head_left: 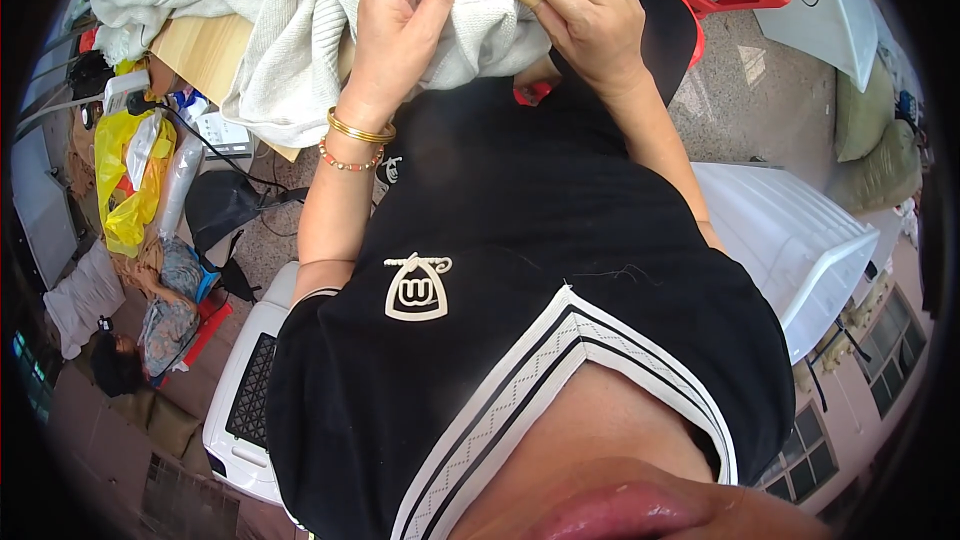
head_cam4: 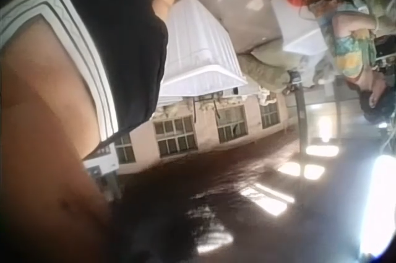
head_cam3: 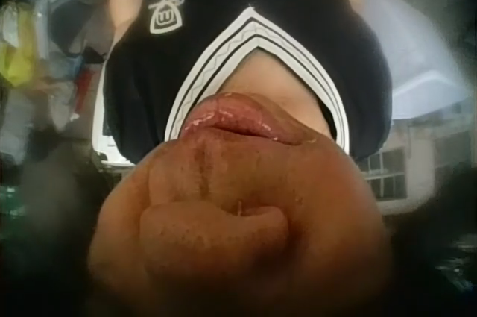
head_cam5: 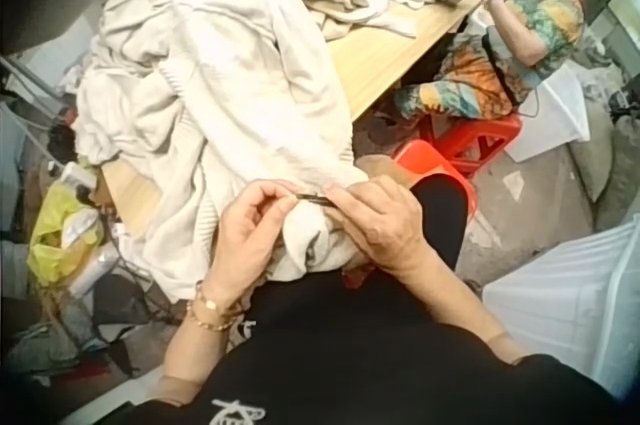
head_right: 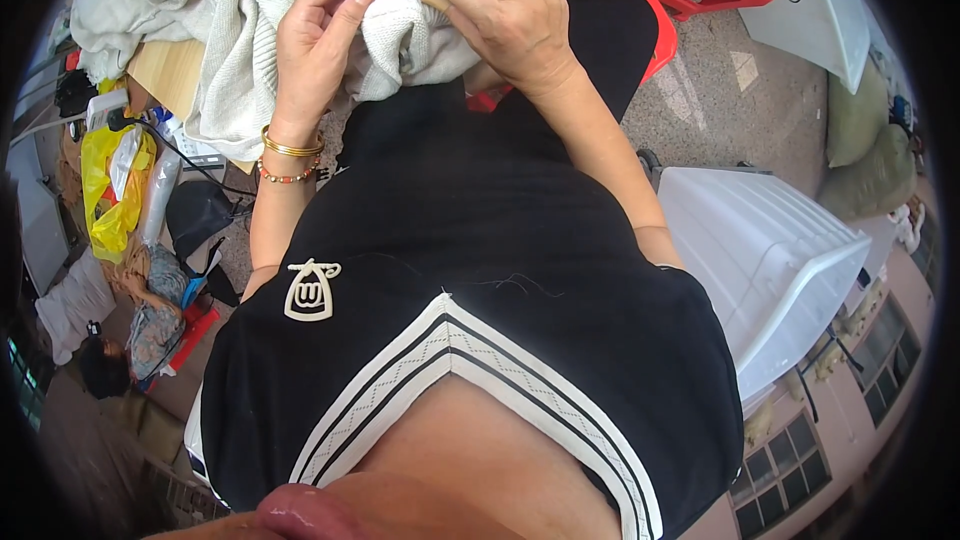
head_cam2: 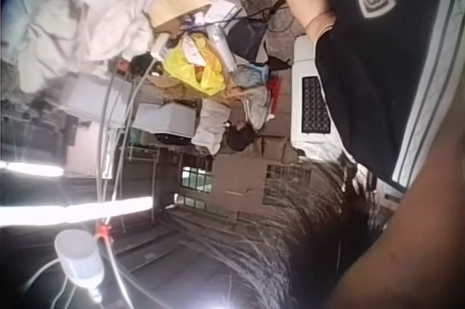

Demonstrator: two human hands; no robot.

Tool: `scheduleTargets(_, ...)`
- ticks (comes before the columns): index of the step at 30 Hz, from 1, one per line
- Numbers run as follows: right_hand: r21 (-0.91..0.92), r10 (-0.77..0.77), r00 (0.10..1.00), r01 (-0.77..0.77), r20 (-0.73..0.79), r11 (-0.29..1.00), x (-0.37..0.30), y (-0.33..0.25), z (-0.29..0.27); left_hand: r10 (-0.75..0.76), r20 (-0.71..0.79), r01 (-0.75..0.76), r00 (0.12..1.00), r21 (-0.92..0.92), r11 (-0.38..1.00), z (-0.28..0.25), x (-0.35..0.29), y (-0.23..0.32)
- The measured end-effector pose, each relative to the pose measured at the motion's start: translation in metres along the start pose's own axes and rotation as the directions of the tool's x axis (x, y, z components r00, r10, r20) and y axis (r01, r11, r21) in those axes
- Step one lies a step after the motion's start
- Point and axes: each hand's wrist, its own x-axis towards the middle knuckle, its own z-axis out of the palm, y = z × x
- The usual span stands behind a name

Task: Trimming loose threads from sweaters using small thread snips.

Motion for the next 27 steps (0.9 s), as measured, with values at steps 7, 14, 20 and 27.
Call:
scheduleTargets(7,0.002,-0.006,1.0,0.006,-0.001,1.0,-0.003,0.0,0.0,0.03,0.012,-0.029,0.999,-0.056,0.998,-0.005,0.0,-0.011)
scheduleTargets(14,0.012,0.004,1.0,-0.004,0.003,1.0,-0.004,0.0,0.0,0.02,0.016,-0.019,1.0,-0.067,0.998,-0.004,0.002,-0.008)
scheduleTargets(20,0.033,0.013,0.999,-0.014,0.036,0.999,0.003,-0.003,-0.006,0.064,0.01,-0.064,0.998,0.161,0.985,0.003,0.0,0.002)
scheduleTargets(27,0.039,-0.003,0.987,-0.003,0.161,0.999,0.019,-0.005,-0.02,0.198,0.03,-0.191,0.98,0.447,0.874,0.006,0.002,0.006)
